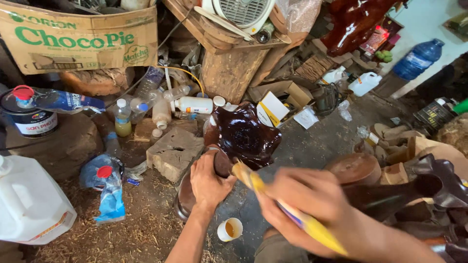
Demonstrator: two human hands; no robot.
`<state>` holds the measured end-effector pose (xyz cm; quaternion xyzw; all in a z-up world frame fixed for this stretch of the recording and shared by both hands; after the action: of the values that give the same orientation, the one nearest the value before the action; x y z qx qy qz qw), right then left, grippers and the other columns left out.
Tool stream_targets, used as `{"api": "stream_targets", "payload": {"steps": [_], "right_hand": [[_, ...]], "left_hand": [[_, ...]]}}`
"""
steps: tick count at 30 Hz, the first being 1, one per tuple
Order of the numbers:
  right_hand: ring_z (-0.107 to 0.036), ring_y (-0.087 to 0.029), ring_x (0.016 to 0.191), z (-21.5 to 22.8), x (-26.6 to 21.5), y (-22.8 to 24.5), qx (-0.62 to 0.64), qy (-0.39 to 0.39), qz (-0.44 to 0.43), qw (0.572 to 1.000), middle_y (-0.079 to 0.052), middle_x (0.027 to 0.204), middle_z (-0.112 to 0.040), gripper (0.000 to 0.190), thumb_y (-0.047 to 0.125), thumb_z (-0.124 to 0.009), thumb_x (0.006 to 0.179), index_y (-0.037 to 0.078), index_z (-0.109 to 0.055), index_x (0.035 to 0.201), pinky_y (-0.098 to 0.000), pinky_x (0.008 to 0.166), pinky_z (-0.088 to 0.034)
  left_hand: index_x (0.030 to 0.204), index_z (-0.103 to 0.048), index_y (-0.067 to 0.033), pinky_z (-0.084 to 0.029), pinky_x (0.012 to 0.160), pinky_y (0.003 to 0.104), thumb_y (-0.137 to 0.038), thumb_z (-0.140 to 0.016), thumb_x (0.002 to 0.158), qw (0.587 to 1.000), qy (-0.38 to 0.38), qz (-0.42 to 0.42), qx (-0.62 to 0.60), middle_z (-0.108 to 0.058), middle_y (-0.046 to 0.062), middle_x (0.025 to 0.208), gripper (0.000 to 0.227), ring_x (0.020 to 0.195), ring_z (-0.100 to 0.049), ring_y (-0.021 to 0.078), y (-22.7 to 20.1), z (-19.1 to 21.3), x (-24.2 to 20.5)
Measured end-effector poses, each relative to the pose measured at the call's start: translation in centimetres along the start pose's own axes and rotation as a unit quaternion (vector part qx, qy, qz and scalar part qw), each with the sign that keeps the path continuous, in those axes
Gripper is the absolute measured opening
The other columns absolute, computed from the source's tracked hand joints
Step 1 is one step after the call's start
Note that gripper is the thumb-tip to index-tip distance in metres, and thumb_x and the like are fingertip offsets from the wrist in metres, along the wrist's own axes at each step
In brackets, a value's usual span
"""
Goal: The person sits on the workshop floor and uses a wide brush to apply a dark glossy lacquer coating to carved wooden candlestick-style objects, rotating each piece and steadying it with the other hand to coat the top and sides. After finishing a piece, the person stands and carries a small cup of finish across the workshop.
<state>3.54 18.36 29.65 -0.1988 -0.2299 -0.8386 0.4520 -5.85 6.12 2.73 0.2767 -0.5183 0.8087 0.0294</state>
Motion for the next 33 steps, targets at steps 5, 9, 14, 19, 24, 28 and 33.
{"api": "stream_targets", "payload": {"steps": [5,9,14,19,24,28,33], "right_hand": [[-0.061,-0.008,0.07,2.4,-0.2,-7.2,0.056,0.009,-0.139,0.989,-0.002,0.081,-0.066,0.008,0.002,-0.072,0.088,0.009,-0.071,0.092,-0.0243,0.056,-0.045],[-0.062,-0.007,0.063,5.0,-0.9,-13.3,0.198,-0.024,-0.313,0.928,-0.003,0.082,-0.074,0.007,0.003,-0.073,0.085,0.006,-0.067,0.086,-0.0234,0.05,-0.049],[-0.05,-0.01,0.04,2.9,2.1,-12.2,0.341,-0.111,-0.377,0.854,-0.004,0.057,-0.058,0.017,0.005,-0.075,0.086,0.008,-0.06,0.079,-0.0247,0.033,-0.035],[-0.053,-0.01,0.045,1.6,2.2,-15.2,0.358,-0.007,-0.392,0.847,-0.004,0.059,-0.062,0.016,0.007,-0.074,0.087,0.007,-0.062,0.076,-0.025,0.038,-0.039],[-0.046,-0.012,0.044,4.0,2.2,-17.2,0.259,-0.02,-0.402,0.878,-0.006,0.06,-0.059,0.021,0.006,-0.078,0.085,0.005,-0.06,0.075,-0.028,0.039,-0.032],[-0.055,-0.009,0.064,2.8,4.8,-9.9,0.064,0.054,-0.155,0.984,-0.002,0.071,-0.06,0.015,0.012,-0.076,0.09,0.005,-0.066,0.081,-0.0278,0.055,-0.044],[-0.059,-0.009,0.06,1.5,5.5,-6.1,0.111,0.142,-0.077,0.981,-0.002,0.07,-0.063,0.013,0.013,-0.075,0.09,0.006,-0.067,0.083,-0.0283,0.053,-0.046]], "left_hand": [[0.12,-0.061,-0.003,-0.046,0.097,0.048,-0.043,-0.089,0.064,0.999,-0.044,-0.028,0.004,-0.07,0.015,0.11,0.075,0.104,-0.065,0.0371,-0.5,0.3,0.1],[0.121,-0.061,-0.0034,-0.046,0.099,0.049,-0.04,-0.088,0.061,0.999,-0.037,-0.027,0.01,-0.07,0.014,0.109,0.075,0.105,-0.065,0.0369,-0.3,0.1,-0.2],[0.121,-0.061,-0.004,-0.046,0.098,0.047,-0.04,-0.09,0.065,0.998,-0.056,-0.024,0.003,-0.07,0.014,0.11,0.073,0.105,-0.064,0.0374,-0.8,0.2,-0.1],[0.121,-0.061,-0.0036,-0.047,0.097,0.047,-0.034,-0.088,0.059,0.998,-0.056,-0.02,0.01,-0.07,0.015,0.11,0.074,0.105,-0.064,0.038,-0.7,0.1,-0.3],[0.121,-0.061,-0.0036,-0.048,0.099,0.046,-0.035,-0.087,0.06,0.997,-0.065,-0.032,0.009,-0.07,0.015,0.112,0.073,0.107,-0.065,0.0372,-0.3,-0.3,-0.1],[0.12,-0.06,0.0001,-0.046,0.097,0.048,-0.045,-0.089,0.06,0.997,-0.064,-0.036,0.01,-0.069,0.017,0.11,0.081,0.105,-0.065,0.0377,-0.2,-0.3,-0.1],[0.119,-0.06,0.0009,-0.046,0.097,0.049,-0.048,-0.09,0.061,0.999,-0.047,-0.023,0.014,-0.069,0.018,0.11,0.082,0.105,-0.065,0.0379,-0.2,-0.3,-0.1]]}}
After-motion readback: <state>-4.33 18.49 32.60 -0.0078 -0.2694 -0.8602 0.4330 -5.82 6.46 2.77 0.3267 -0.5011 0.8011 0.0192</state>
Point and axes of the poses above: each hand's wrist, its own x-axis towards the middle knuckle, its own z-axis out of the back of the hand, y = z × x, the point moved 1 cm from there along x, towards the middle knuckle
